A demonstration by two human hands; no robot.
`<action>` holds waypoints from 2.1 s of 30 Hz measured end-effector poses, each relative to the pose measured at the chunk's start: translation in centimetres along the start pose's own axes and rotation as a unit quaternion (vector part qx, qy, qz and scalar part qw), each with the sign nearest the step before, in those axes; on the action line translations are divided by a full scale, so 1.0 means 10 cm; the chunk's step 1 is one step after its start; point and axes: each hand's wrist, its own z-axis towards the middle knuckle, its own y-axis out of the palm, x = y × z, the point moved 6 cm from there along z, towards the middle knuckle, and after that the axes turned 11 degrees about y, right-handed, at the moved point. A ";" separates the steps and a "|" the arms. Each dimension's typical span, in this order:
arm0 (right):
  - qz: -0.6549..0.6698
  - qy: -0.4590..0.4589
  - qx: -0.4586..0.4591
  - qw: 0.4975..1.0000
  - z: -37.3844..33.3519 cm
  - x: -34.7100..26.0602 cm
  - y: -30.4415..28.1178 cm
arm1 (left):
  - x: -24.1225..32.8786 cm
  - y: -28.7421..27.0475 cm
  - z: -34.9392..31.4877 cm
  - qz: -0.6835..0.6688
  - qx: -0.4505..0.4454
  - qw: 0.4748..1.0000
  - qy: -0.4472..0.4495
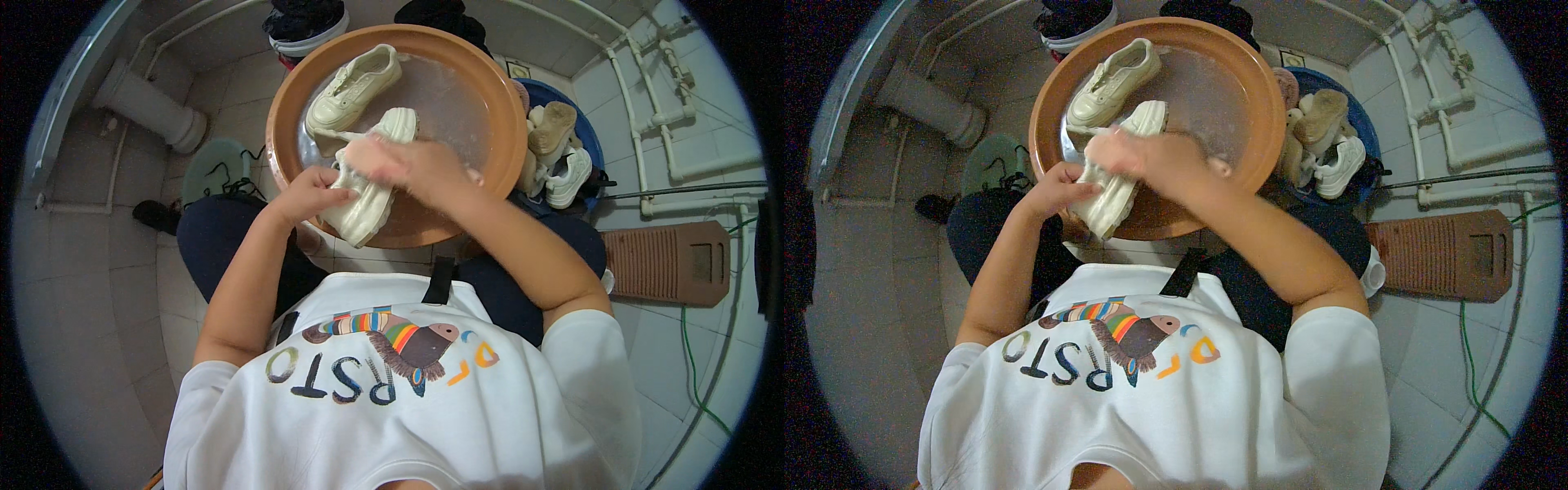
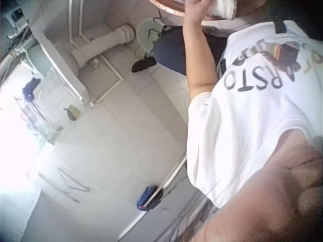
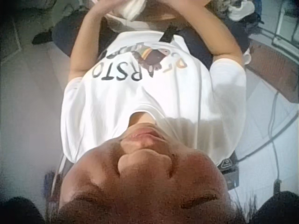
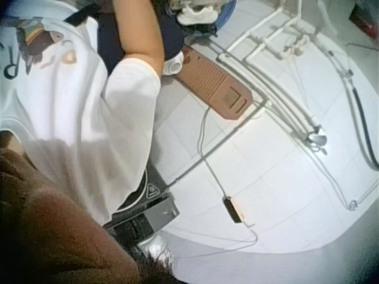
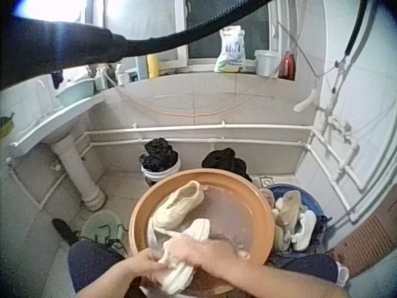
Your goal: The person scrubs a pair of white sneakers in a basin of soapy water using a brush. They clean the uppers, sides, and soles of the shoes, repeatedly dipping them in the water and scrubbing with the brush.
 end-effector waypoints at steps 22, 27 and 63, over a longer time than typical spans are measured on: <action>-0.027 0.001 0.017 0.999 -0.16 -0.04 0.07 | 0.57 -0.16 0.05 0.154 0.070 0.985 -0.024; -0.011 -0.030 0.092 0.995 -0.03 0.26 0.13 | 0.75 0.27 0.04 0.512 0.085 0.853 0.045; 0.034 0.197 0.084 0.976 0.38 1.19 -0.31 | 0.88 0.65 -0.07 0.599 -0.023 0.787 0.146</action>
